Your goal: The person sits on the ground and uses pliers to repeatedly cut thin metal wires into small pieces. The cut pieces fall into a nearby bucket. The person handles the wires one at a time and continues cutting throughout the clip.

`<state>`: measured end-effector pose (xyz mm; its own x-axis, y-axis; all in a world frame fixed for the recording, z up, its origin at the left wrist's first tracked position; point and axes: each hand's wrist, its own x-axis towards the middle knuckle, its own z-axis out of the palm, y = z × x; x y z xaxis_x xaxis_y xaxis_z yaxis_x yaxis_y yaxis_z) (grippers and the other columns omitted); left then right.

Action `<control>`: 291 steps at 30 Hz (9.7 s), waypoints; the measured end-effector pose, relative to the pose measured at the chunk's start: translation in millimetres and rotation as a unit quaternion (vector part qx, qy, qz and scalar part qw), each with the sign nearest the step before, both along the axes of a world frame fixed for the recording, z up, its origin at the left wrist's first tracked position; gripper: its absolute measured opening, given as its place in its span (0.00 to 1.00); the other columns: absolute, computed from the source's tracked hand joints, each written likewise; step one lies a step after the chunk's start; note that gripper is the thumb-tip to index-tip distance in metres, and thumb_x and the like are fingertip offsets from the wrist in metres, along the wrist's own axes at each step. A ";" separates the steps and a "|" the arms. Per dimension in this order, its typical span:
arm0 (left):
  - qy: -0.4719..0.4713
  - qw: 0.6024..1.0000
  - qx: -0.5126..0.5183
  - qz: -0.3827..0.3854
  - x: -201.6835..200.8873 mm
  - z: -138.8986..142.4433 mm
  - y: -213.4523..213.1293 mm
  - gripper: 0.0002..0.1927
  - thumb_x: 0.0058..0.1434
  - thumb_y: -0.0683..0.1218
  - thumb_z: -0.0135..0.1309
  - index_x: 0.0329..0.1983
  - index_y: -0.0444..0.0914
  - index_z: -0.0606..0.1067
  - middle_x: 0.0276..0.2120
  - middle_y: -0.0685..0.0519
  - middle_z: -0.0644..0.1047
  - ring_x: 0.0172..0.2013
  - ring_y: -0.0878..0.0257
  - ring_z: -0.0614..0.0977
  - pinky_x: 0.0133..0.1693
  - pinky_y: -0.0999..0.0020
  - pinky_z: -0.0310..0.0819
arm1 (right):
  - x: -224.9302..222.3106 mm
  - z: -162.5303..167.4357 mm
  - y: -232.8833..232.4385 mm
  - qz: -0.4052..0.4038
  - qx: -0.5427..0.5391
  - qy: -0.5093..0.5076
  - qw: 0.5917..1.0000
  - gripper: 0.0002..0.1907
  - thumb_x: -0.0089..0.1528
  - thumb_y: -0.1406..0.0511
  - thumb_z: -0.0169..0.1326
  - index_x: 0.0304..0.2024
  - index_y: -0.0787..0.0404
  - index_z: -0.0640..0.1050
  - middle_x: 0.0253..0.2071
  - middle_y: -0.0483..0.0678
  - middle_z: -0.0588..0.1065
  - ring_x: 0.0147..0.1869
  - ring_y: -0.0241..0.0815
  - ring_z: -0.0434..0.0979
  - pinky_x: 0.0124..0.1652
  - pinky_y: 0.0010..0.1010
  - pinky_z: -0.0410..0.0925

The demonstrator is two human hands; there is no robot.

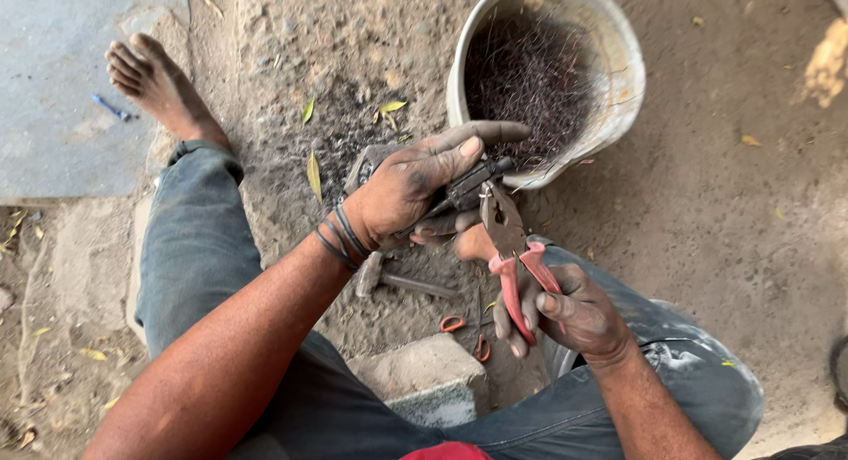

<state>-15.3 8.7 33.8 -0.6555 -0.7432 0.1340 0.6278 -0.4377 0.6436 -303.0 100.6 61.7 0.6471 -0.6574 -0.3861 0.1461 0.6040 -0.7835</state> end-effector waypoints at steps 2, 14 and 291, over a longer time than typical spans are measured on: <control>-0.032 0.999 -0.031 0.010 0.1 -0.6 -3.8 0.32 0.77 0.57 0.38 0.78 0.35 0.59 0.23 0.54 0.74 0.15 0.71 0.67 0.17 0.75 0.57 | 4.5 7.5 -4.9 -0.005 -0.015 -0.028 0.999 0.19 0.69 0.58 0.58 0.36 0.70 0.79 0.40 0.65 0.79 0.34 0.50 0.80 0.35 0.38 0.74; -0.268 0.908 -0.274 0.169 -12.7 -23.2 -3.4 0.23 0.69 0.50 0.62 0.61 0.35 0.71 0.47 0.48 0.81 0.46 0.59 0.82 0.48 0.62 0.80 | 2.6 4.9 -8.2 -0.155 -0.256 0.154 0.942 0.16 0.69 0.59 0.60 0.33 0.65 0.77 0.43 0.56 0.78 0.41 0.40 0.76 0.41 0.33 0.72; -0.085 0.923 0.277 0.253 1.2 -49.1 -32.5 0.21 0.72 0.59 0.43 0.50 0.38 0.71 0.23 0.53 0.71 0.14 0.69 0.63 0.16 0.72 0.56 | 47.9 21.1 -3.1 -0.034 -0.510 0.526 0.680 0.12 0.56 0.66 0.66 0.39 0.67 0.80 0.40 0.54 0.75 0.38 0.48 0.80 0.35 0.38 0.73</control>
